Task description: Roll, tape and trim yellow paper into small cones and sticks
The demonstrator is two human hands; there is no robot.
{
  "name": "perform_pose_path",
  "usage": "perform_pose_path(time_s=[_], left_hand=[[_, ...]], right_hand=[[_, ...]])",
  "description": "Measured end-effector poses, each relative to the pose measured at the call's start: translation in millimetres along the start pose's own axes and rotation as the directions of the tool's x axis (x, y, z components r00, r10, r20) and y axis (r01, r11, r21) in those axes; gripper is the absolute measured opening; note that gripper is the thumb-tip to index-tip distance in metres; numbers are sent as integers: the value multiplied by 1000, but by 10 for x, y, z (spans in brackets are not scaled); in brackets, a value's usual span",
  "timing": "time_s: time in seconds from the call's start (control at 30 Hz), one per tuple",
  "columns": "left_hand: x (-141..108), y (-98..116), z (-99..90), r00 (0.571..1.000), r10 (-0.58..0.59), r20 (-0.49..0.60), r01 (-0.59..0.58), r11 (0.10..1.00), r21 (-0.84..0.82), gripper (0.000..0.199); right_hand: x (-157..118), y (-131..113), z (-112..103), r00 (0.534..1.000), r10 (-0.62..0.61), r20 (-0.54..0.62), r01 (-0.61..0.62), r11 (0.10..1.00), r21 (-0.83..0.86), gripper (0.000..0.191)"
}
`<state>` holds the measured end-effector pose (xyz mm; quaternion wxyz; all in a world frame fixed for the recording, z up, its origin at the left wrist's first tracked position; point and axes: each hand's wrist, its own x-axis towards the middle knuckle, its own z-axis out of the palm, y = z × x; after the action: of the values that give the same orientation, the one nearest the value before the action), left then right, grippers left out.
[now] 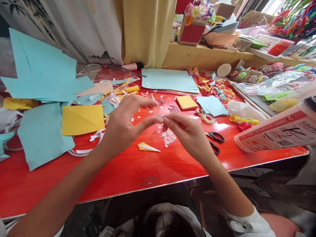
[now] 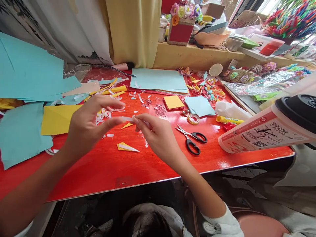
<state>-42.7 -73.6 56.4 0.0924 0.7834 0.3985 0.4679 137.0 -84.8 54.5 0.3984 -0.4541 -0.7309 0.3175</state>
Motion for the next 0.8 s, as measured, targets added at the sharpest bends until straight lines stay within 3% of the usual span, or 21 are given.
perform_pose_path(time_s=[0.13, 0.33, 0.5, 0.57, 0.63, 0.7, 0.8], left_hand=[[-19, 48, 33, 994, 59, 93, -66, 996, 65, 10], [7, 14, -1, 981, -64, 182, 78, 994, -74, 8], [30, 42, -38, 925, -195, 327, 256, 955, -153, 16], [18, 66, 1, 913, -205, 354, 272, 951, -150, 17], [-12, 92, 62, 948, -161, 275, 193, 977, -95, 15], [-52, 112, 106, 995, -22, 99, 19, 999, 33, 16], [-106, 123, 58, 973, 222, -60, -202, 951, 234, 18]], right_hand=[[-15, -8, 11, 999, -48, -26, 45, 993, -112, 18], [-39, -28, -5, 990, -140, -12, 137, 984, -111, 15], [-68, -32, 20, 985, -166, -39, 165, 986, -27, 14], [-88, -41, 66, 989, -128, -78, 131, 991, 34, 14], [-110, -54, 133, 992, -39, -118, 56, 988, 147, 16], [-122, -64, 196, 990, 55, -132, -16, 960, 279, 17], [-101, -29, 217, 980, 133, -151, -66, 922, 383, 16]])
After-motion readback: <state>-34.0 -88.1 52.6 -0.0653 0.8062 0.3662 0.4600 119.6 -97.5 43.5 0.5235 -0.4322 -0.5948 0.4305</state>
